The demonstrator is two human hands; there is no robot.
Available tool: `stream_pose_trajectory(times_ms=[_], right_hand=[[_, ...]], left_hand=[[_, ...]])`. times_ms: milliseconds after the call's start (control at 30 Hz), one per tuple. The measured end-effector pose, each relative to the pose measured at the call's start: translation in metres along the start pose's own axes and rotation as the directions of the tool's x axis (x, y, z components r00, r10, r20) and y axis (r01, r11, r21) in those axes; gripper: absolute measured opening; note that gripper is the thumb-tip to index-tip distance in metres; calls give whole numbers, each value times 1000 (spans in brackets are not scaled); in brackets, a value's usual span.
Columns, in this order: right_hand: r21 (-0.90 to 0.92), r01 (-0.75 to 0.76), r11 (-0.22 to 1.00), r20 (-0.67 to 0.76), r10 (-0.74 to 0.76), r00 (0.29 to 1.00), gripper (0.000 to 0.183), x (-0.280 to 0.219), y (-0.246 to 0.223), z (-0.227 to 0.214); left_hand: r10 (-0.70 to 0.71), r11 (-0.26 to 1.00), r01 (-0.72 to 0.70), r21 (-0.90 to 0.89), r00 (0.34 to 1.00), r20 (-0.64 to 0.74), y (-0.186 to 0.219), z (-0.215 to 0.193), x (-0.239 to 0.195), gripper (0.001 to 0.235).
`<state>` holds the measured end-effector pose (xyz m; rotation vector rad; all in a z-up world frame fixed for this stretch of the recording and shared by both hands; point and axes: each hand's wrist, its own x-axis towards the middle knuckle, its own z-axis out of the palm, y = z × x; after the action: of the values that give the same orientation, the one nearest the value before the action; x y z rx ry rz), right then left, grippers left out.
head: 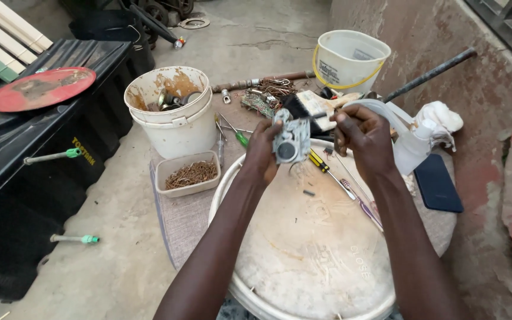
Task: Assembling and adjusting a small mechanical component, possibly a carburetor, using a screwdriver and thin wire.
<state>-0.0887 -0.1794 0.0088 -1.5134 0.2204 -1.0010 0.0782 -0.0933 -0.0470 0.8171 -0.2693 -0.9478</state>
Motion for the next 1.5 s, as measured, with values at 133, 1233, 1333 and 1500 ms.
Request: stream_pose_trajectory(times_ms=[133,1233,1333,1500], right_hand=[[-135,83,987,103,-69,992,13,36,-17,5],[-561,350,750,90,-364,927,4,41,-5,10],[-611,352,709,98,-374,922,7,41,-6,9],[-669,357,652,95,-401,911,8,42,-5,2]], left_hand=[[-61,959,99,-266,987,148,-1,6,45,23],[106,982,-170,83,859,500,11,49,1,75],[108,978,-186,98,846,522,12,52,-5,79],[107,978,-190,91,819,563,7,53,-9,83]])
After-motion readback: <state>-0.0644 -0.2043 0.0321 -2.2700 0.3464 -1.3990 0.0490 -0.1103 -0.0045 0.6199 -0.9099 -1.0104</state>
